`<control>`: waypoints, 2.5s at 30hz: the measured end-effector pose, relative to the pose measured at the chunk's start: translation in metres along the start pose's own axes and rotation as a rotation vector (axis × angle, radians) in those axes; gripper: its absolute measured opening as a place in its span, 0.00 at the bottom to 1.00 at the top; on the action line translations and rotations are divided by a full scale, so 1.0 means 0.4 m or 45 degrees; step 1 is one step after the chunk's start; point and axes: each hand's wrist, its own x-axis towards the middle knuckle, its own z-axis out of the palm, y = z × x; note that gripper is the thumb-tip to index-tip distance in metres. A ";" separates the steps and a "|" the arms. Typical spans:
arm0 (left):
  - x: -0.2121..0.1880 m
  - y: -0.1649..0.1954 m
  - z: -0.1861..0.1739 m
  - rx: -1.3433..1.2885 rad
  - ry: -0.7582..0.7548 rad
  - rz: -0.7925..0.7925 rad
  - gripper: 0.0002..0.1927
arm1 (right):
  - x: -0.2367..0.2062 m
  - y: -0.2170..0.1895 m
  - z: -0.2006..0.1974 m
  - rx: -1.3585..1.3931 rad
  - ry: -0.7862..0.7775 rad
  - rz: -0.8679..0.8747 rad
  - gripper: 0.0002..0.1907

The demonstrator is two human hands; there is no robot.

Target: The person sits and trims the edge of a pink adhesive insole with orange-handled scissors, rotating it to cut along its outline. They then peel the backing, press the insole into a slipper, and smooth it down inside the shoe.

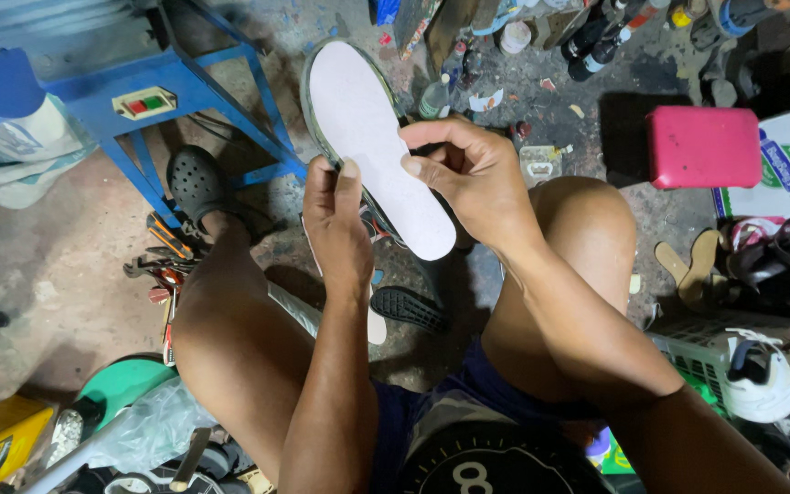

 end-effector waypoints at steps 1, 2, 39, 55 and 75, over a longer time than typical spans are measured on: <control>0.000 0.004 0.003 -0.006 -0.007 -0.008 0.07 | -0.002 0.000 0.000 -0.026 0.002 -0.020 0.12; -0.001 0.007 0.004 0.003 0.002 -0.019 0.06 | -0.002 0.001 0.001 -0.052 0.001 -0.042 0.12; 0.034 0.040 -0.022 -0.173 0.327 0.194 0.09 | -0.028 0.048 -0.046 -0.070 -0.370 0.384 0.05; 0.048 0.048 -0.041 -0.575 0.409 -0.025 0.03 | -0.029 0.060 -0.057 -0.172 -0.361 0.218 0.06; 0.004 -0.011 0.034 -0.859 0.071 -0.125 0.11 | -0.011 0.143 0.157 0.982 0.077 0.150 0.09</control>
